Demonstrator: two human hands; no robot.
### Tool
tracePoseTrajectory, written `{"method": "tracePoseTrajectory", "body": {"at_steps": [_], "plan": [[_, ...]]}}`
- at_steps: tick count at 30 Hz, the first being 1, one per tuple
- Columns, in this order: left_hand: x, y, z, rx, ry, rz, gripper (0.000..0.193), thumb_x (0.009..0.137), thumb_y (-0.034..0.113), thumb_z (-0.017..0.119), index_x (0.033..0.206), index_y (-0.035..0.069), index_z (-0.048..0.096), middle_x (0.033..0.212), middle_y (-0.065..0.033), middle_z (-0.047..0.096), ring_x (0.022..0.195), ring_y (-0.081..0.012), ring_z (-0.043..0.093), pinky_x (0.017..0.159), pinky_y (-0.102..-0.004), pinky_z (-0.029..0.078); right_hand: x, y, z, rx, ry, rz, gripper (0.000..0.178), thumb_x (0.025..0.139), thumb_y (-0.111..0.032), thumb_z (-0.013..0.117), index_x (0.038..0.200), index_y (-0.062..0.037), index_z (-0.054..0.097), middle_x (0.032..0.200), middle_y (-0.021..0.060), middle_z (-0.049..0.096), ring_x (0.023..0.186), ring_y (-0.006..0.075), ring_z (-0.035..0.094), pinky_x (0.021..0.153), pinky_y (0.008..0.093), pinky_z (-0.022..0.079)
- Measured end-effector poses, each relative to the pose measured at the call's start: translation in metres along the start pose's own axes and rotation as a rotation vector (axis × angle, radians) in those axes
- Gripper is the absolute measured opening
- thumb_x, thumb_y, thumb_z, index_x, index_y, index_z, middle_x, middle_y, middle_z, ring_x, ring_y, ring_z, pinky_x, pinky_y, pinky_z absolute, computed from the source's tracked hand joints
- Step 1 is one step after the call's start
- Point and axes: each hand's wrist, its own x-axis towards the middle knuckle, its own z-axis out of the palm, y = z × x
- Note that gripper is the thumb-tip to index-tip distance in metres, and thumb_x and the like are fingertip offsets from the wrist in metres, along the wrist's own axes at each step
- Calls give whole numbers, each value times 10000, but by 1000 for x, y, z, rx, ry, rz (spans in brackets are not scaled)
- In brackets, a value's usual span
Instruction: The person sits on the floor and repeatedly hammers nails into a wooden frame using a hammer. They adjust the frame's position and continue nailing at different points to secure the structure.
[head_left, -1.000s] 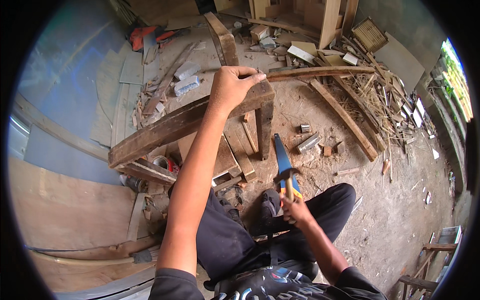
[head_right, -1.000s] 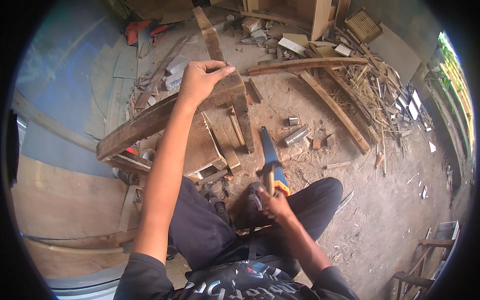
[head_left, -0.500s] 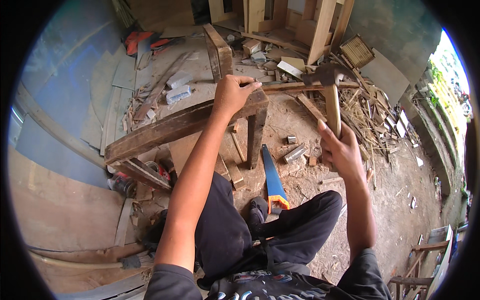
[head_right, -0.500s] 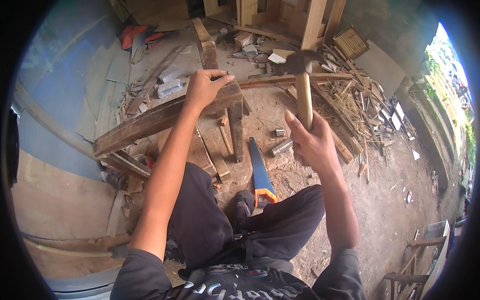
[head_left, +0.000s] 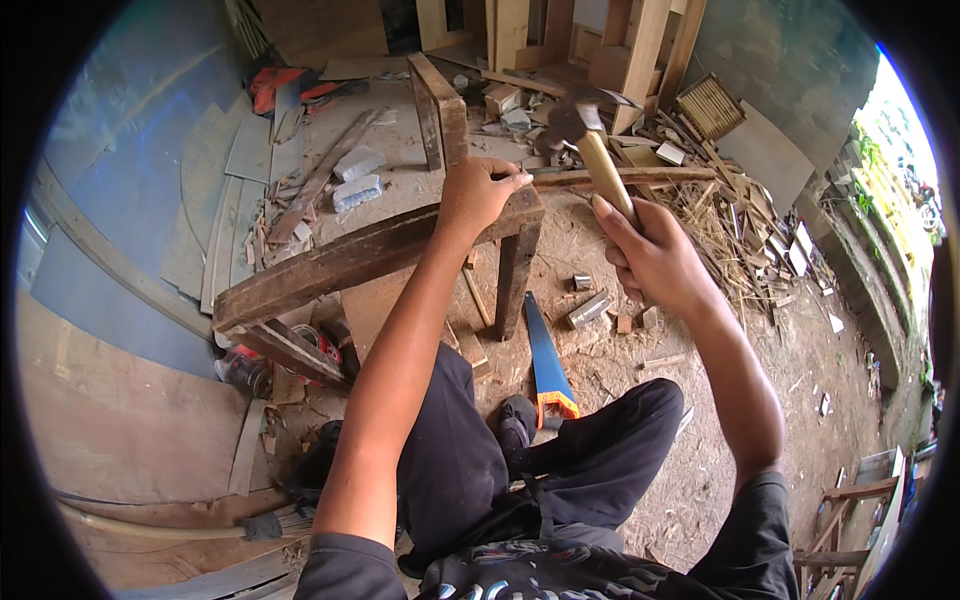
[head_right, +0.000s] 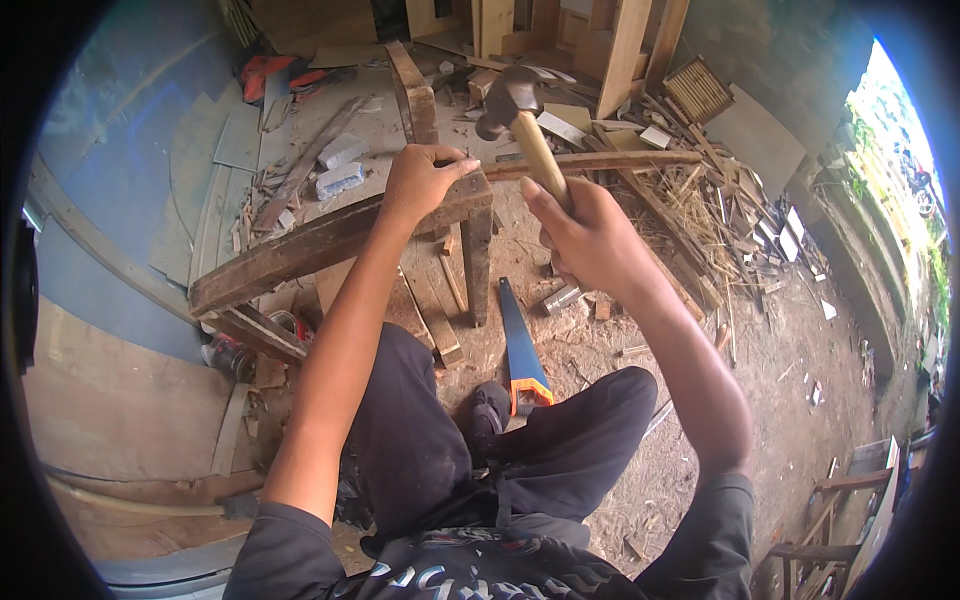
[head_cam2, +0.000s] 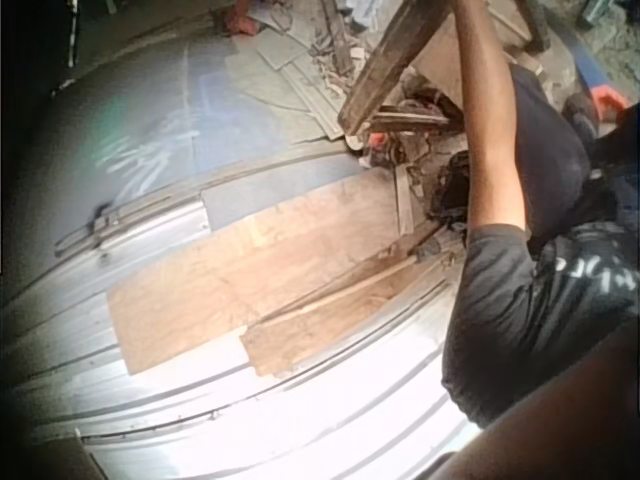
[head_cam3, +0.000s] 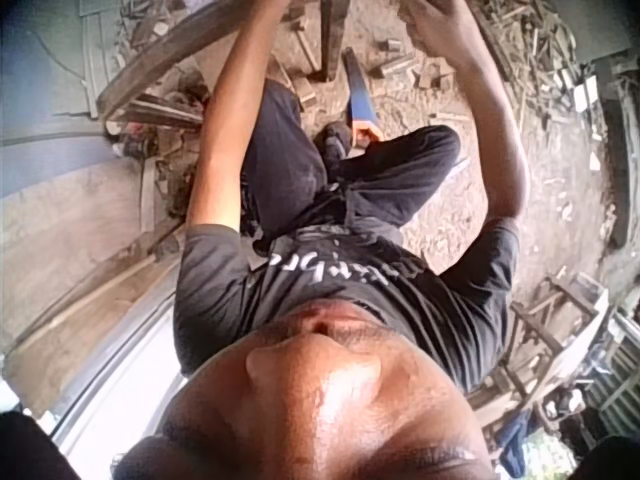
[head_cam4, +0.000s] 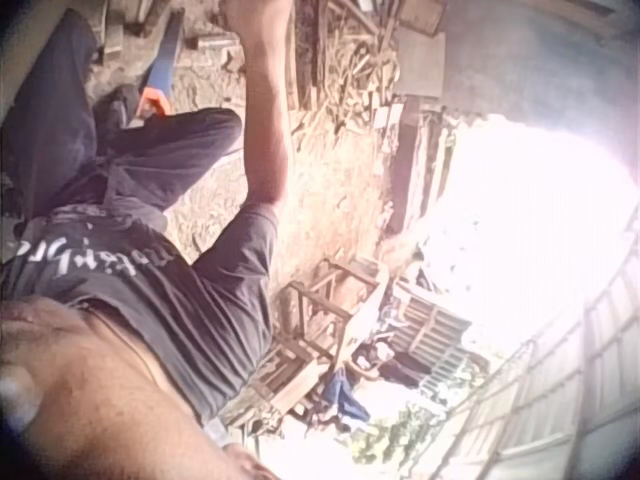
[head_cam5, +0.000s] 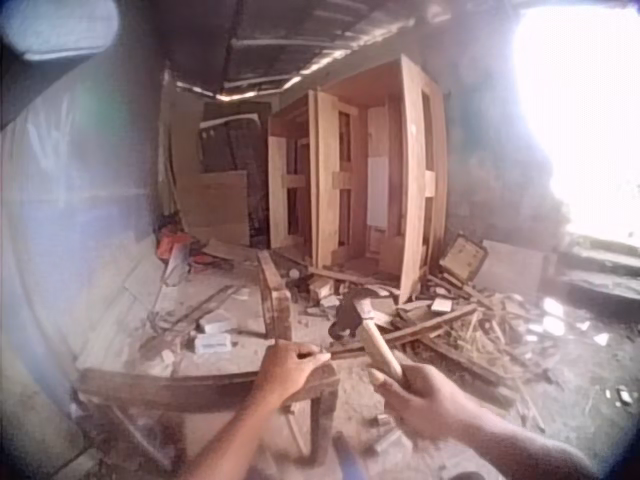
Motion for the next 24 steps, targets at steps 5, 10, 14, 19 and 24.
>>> {"method": "tracePoseTrajectory", "body": {"at_steps": [5,10,14,19,24], "plan": [[0,-1,1,-20,33,5,277,803,293,824,906,38,793,766,-142,741,665,-222,697,669,-350,518,18,-23,-3,-127,-79,84,421,1027,-458,577,920,-52,537,675,-33,463,494,56,432,408,248,368],[0,3,-3,-37,-15,-60,271,823,284,818,935,39,798,796,-124,756,710,-171,685,726,-321,522,24,-45,-7,-174,15,15,379,1038,-426,570,952,-59,534,643,-61,434,459,41,397,373,244,348],[0,7,-2,-30,-31,-85,265,820,276,825,947,44,802,821,-121,766,733,-165,696,732,-318,528,23,-45,-8,-184,-25,-39,355,1058,-392,539,959,-51,542,652,-56,453,469,39,406,387,241,362],[3,3,-5,29,-72,-103,291,818,296,829,954,41,801,836,-120,770,748,-169,701,747,-321,531,35,-31,-8,-305,-93,-13,488,1019,-429,579,932,51,583,666,34,552,493,102,545,392,275,426],[3,-6,-4,-34,-63,-123,333,791,325,848,956,40,800,845,-124,770,766,-191,708,755,-324,532,34,-38,-7,-222,-22,-131,475,1014,-432,583,955,39,580,655,16,536,486,98,541,396,282,434]]}}
